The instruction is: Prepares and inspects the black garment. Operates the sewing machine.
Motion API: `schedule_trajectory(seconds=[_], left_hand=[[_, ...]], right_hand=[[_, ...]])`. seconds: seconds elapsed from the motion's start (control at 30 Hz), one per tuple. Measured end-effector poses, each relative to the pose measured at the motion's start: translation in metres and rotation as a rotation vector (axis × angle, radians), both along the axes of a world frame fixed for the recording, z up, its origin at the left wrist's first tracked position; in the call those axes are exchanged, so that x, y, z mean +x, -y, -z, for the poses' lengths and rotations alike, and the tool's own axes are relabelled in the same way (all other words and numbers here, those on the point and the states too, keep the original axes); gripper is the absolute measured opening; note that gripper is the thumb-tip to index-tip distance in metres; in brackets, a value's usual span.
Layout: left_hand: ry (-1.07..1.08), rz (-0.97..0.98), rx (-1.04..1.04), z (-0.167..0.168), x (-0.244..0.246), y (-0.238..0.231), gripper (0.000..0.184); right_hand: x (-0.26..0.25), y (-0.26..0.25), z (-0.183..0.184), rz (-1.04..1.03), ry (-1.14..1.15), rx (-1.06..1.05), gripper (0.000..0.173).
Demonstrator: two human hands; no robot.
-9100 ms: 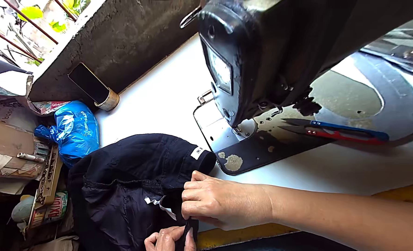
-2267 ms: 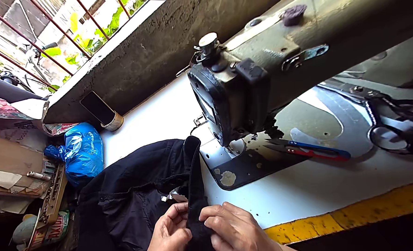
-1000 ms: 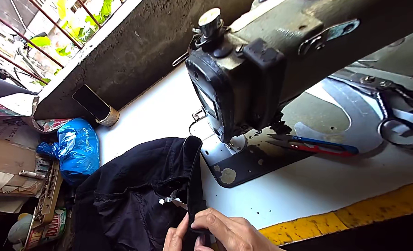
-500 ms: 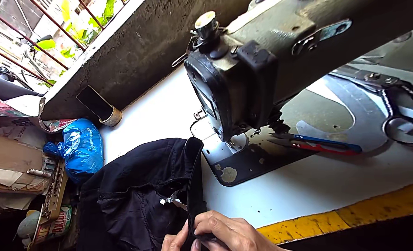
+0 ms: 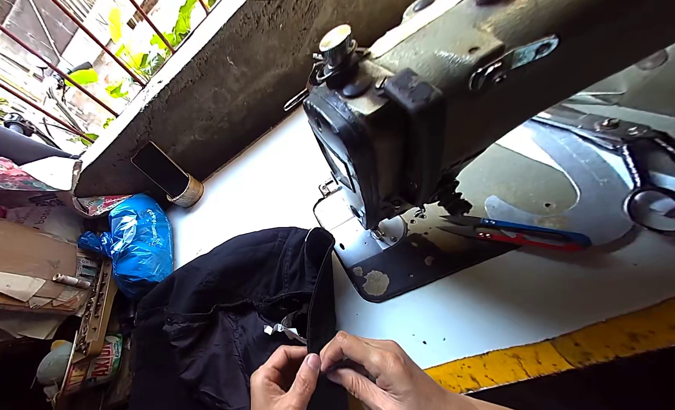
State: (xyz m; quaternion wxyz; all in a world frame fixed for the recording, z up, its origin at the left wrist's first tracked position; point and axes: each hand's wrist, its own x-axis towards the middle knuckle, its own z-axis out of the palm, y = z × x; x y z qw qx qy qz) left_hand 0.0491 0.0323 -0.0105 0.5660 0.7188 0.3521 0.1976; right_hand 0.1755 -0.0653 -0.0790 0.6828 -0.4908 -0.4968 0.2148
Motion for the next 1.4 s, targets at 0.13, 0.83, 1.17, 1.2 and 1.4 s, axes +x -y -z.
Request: schedule_trajectory(seconds=[0.13,0.83,1.17,1.2,1.4], left_hand=[[-0.047,0.107,-0.016,-0.004,0.003,-0.013,0.016],[-0.071,0.410,0.233,-0.006,-0.005,-0.028,0.024],[0.028,0.058,0.091,0.007,0.001,0.001,0.013],[0.038,0.023,0.057,0.007,0.001,0.002,0.014],[0.076,-0.100,-0.069,0.005,0.005,0.009,0.018]], right_hand=[[0.003,-0.001,0.002,0.044,0.118,0.034,0.007],[0.004,-0.010,0.006,0.209,0.010,-0.040,0.014],[0.021,-0.015,0.001,0.181,0.011,-0.036,0.013],[0.024,-0.014,0.001,0.218,0.027,-0.037,0.014],[0.024,0.003,0.011,0.307,0.168,0.023,0.015]])
